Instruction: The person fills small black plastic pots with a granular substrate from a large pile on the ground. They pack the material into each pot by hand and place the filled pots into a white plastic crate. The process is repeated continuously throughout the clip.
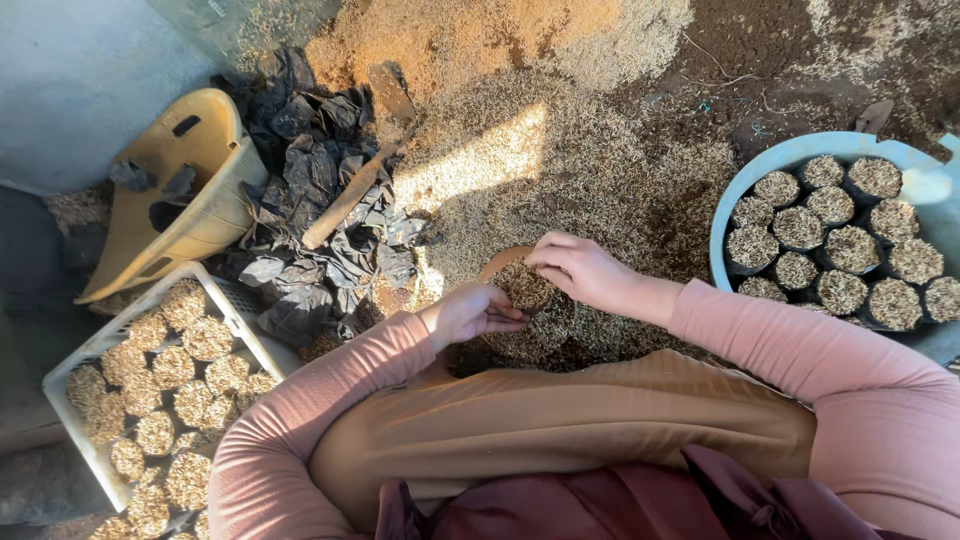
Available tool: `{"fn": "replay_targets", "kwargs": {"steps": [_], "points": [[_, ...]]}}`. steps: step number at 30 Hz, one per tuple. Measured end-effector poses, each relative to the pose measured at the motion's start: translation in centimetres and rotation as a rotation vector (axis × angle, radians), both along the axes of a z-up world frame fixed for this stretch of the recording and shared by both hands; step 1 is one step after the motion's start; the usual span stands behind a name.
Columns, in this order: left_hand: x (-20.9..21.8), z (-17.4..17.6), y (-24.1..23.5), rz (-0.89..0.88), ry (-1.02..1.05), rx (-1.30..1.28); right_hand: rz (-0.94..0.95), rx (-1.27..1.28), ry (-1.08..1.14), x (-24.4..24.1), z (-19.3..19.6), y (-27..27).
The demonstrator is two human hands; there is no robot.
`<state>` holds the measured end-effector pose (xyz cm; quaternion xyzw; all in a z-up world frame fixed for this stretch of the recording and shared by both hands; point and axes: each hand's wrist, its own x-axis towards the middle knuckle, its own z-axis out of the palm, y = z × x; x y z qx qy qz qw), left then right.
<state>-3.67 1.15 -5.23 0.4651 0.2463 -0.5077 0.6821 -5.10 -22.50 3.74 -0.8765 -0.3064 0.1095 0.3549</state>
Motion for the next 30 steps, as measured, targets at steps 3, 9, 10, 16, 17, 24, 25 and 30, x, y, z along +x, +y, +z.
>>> {"fn": "replay_targets", "kwargs": {"steps": [3, 9, 10, 16, 17, 24, 25, 30], "points": [[-0.5, -0.4, -0.3, -0.066, 0.025, -0.030, -0.002, -0.046, -0.107, -1.2, -0.4, 0.3], [0.3, 4.0, 0.1, -0.588, -0.232, 0.141, 0.150, -0.142, -0.265, -0.8, -0.8, 1.0], [1.2, 5.1, 0.2, -0.775, -0.338, 0.223, 0.153, -0.140, -0.268, -0.5, -0.5, 0.7], [3.1, 5.0, -0.2, -0.746, -1.146, 0.566, 0.127, -0.078, -0.295, -1.8, 0.8, 0.5], [3.1, 4.2, -0.6, -0.726, -1.214, 0.548, 0.141, -0.094, -0.322, -2.1, 1.0, 0.7], [2.8, 1.8, -0.6, -0.608, -1.522, 0.460, 0.307, -0.183, -0.354, -2.8, 2.4, 1.2], [2.6, 2.0, -0.4, -0.586, -1.554, 0.447, 0.323, -0.141, -0.361, -2.9, 2.3, 1.1], [2.2, 2.8, -1.3, -0.510, -1.551, 0.541, 0.430, -0.160, -0.431, -2.8, 0.4, 1.3]]}}
